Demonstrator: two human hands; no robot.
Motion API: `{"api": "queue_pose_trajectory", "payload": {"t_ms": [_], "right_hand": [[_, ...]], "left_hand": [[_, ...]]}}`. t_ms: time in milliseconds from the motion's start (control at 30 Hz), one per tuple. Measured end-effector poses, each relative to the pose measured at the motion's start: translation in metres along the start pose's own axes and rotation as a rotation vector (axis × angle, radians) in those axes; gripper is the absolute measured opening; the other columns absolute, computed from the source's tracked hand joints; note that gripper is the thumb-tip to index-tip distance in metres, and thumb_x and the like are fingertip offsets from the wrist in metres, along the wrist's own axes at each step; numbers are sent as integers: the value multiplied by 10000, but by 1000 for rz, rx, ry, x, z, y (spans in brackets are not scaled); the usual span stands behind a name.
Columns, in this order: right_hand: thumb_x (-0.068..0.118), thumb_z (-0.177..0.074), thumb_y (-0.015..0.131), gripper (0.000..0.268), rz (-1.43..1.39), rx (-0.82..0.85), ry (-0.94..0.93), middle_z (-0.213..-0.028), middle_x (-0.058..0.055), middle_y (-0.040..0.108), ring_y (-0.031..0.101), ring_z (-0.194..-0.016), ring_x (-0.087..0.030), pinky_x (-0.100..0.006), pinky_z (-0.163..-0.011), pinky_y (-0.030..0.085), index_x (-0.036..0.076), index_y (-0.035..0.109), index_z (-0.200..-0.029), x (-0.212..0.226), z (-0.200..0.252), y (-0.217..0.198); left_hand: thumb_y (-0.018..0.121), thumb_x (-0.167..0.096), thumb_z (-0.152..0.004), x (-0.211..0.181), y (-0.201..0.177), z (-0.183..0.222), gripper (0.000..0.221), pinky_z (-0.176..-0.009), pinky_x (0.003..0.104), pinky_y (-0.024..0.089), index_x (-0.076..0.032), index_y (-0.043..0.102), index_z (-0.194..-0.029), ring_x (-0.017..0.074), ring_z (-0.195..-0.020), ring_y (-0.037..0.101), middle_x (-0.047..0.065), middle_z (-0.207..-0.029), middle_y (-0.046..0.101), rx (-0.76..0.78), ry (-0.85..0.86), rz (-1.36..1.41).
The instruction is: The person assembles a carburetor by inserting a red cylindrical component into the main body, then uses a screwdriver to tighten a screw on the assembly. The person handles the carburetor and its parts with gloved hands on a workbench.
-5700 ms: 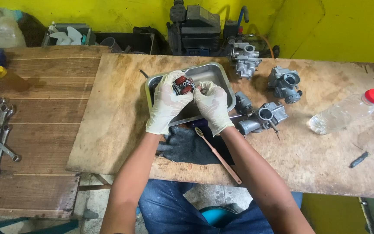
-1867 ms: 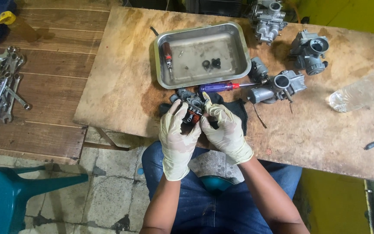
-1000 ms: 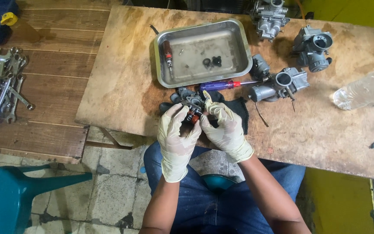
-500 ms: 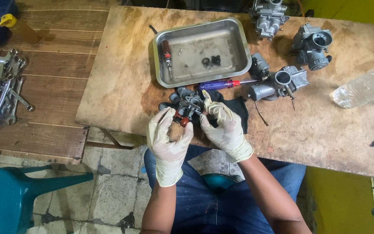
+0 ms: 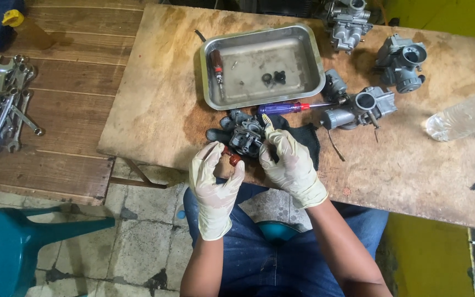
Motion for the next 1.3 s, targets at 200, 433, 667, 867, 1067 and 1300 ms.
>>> {"api": "queue_pose_trajectory", "payload": {"t_ms": [200,433,667,867,1067,1300], "right_hand": [[7,-806,731,124,73,12,-94,-842,-102,713,753,-760,-333,-383,-686,612,88,696,-893,1,7,2],[-36,-784,736,170,-23,71,-71,-850,-153,710,746,-779,-388,-447,-646,610,42,676,-923,-1,3,0],[-9,-798,740,143,-1,29,-41,-886,-115,728,756,-804,-356,-420,-690,619,77,699,-905,-4,4,0],[41,-809,754,134,25,94,59,-848,-113,722,745,-773,-377,-459,-658,607,78,696,-924,-9,4,0],[105,-793,750,192,79,293,167,-829,-139,720,734,-768,-417,-536,-647,596,97,710,-980,-16,9,-3],[-18,-918,694,98,199,-43,-49,-753,-130,598,674,-684,-342,-391,-602,562,61,637,-904,5,-78,-34]], "left_hand": [[906,-193,-744,3,5,3,486,-957,383,574,-79,737,-1186,289,-1088,719,119,-1199,697,-26,-16,48],[877,-173,-783,5,13,3,456,-933,399,582,-54,729,-1197,313,-1069,719,143,-1184,694,-27,8,89],[890,-185,-767,10,16,5,471,-937,379,582,-54,737,-1192,303,-1072,722,145,-1188,700,-64,14,114],[882,-200,-779,10,15,3,463,-941,378,578,-52,737,-1194,305,-1077,716,149,-1194,699,-62,16,140],[878,-191,-788,13,12,3,455,-946,376,575,-50,733,-1196,303,-1092,712,147,-1207,695,-66,11,141],[870,-186,-791,14,12,4,450,-942,377,583,-46,735,-1196,302,-1094,713,145,-1208,702,-66,-15,169]]}}
Point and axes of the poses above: each hand's wrist, its own z-axis away from the middle knuckle, its own y-axis out of the palm, x = y × z, the point moved 7 cm from there along -z, towards the middle knuckle
